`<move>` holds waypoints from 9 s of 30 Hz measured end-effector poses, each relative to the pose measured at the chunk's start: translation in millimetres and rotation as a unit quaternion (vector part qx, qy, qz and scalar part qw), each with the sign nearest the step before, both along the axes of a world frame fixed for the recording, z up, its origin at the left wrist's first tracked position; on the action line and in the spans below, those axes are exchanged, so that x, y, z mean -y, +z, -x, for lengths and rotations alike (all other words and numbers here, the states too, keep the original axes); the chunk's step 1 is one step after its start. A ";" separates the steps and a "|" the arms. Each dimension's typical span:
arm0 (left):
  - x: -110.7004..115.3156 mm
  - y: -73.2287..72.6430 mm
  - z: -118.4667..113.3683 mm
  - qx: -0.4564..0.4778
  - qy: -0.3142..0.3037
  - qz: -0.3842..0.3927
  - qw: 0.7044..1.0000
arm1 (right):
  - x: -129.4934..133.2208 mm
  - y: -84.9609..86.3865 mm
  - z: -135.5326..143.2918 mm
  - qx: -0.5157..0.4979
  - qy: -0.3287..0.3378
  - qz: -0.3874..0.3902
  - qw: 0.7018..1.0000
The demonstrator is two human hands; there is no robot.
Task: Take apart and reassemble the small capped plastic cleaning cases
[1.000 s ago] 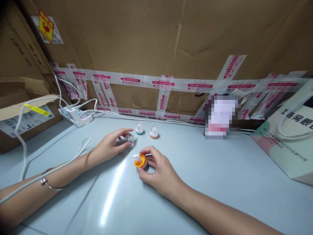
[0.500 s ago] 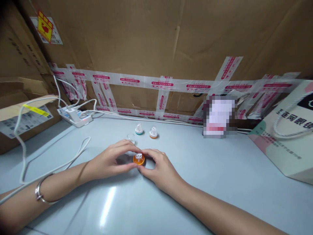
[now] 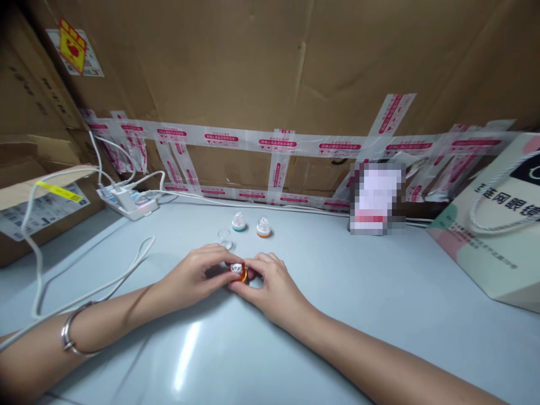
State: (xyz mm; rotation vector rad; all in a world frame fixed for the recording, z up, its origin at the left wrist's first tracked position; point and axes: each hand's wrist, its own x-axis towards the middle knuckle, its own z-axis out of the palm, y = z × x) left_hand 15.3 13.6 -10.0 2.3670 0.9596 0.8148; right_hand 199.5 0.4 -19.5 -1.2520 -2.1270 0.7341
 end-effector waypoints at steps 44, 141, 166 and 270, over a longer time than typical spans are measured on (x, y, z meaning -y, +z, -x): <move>13.8 11.0 11.0 0.121 -0.013 -0.030 0.992 | 8.9 11.7 -4.2 -0.249 -0.042 0.115 0.961; 2.8 4.5 8.2 0.163 -0.033 0.329 0.929 | 14.8 2.9 -1.8 -0.173 0.001 0.130 0.976; 9.9 6.9 8.7 0.146 -0.027 0.230 0.962 | 16.4 8.0 -1.6 -0.261 -0.026 0.169 0.950; 6.8 12.8 16.7 -0.112 -0.160 -0.021 0.981 | 16.7 4.4 -5.4 0.048 0.029 0.029 0.998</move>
